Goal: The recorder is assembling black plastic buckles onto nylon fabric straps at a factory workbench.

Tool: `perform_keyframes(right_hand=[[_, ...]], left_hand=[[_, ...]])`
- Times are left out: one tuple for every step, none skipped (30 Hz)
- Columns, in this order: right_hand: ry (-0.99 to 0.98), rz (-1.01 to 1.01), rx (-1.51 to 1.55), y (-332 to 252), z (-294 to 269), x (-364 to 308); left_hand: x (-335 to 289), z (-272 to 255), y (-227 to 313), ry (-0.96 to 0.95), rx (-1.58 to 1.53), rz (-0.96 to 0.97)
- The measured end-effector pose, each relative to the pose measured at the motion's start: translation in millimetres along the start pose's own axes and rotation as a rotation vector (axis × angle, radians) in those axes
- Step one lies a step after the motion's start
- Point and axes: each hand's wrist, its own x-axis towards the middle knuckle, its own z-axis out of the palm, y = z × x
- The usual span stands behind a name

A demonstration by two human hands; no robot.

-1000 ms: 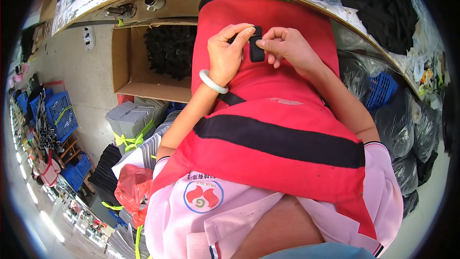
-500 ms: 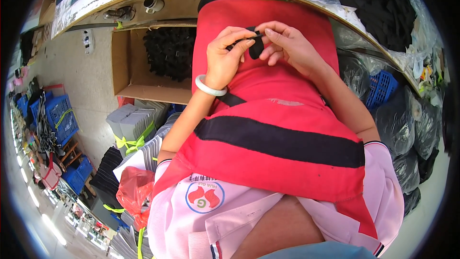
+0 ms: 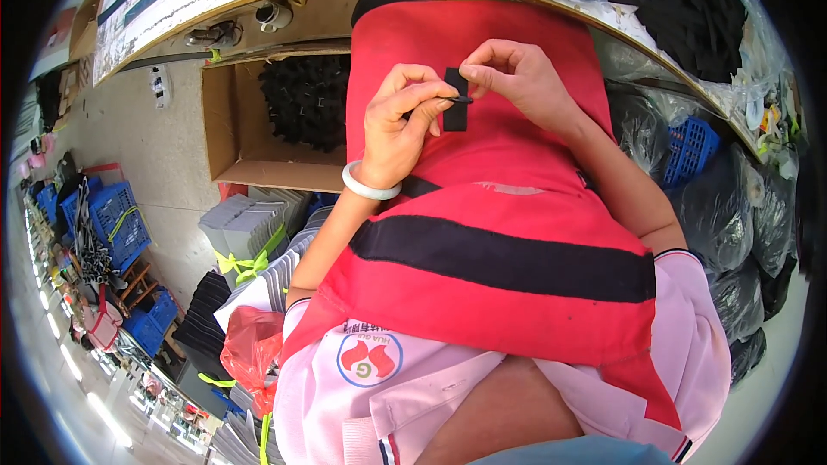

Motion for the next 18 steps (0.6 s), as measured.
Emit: perform_keyframes(right_hand=[[0.0,0.0,0.001,1,0,0],[0.008,-0.01,0.066,3,1,0],[0.016,-0.02,0.131,4,2,0],[0.016,-0.021,0.13,4,3,1],[0.011,0.0,0.148,4,3,2],[0.006,0.022,0.166,3,4,3],[0.007,0.019,0.163,3,5,2],[-0.002,0.015,0.138,2,6,1],[-0.011,0.01,0.112,1,7,1],[0.002,0.006,0.105,1,7,1],[0.014,-0.036,0.079,4,8,1],[0.025,-0.079,0.052,8,10,3],[0.063,-0.094,0.03,14,7,6],[0.084,-0.097,0.04,17,5,7],[0.097,-0.102,0.053,21,4,10],[0.033,-0.099,0.08,22,3,9],[-0.031,-0.09,0.108,23,3,7],[-0.022,-0.111,0.004,19,2,3]], left_hand=[[0,0,0,-0.01,-0.008,-0.009],[-1,0,0,-0.01,-0.008,-0.009],[-1,-1,0,-0.012,0.012,-0.007],[-1,-2,-1,-0.014,0.031,-0.002],[-1,-2,-1,-0.014,0.031,0.0],[-2,-3,-1,-0.007,0.045,0.011],[-3,-3,-1,-0.002,0.057,0.024],[-4,-4,0,-0.002,0.055,0.029],[-4,-4,1,-0.001,0.054,0.011],[-2,-2,2,-0.009,0.046,-0.003],[-3,-3,6,-0.019,0.038,0.008],[-8,-7,15,-0.014,0.074,-0.057],[-11,-7,20,-0.021,0.095,-0.116],[-13,-9,21,0.007,0.069,-0.12],[-17,-14,22,0.04,0.048,-0.126],[-18,-19,25,0.032,0.033,-0.15],[-19,-29,25,0.024,0.015,-0.179],[-21,-41,27,0.056,0.038,-0.205]])
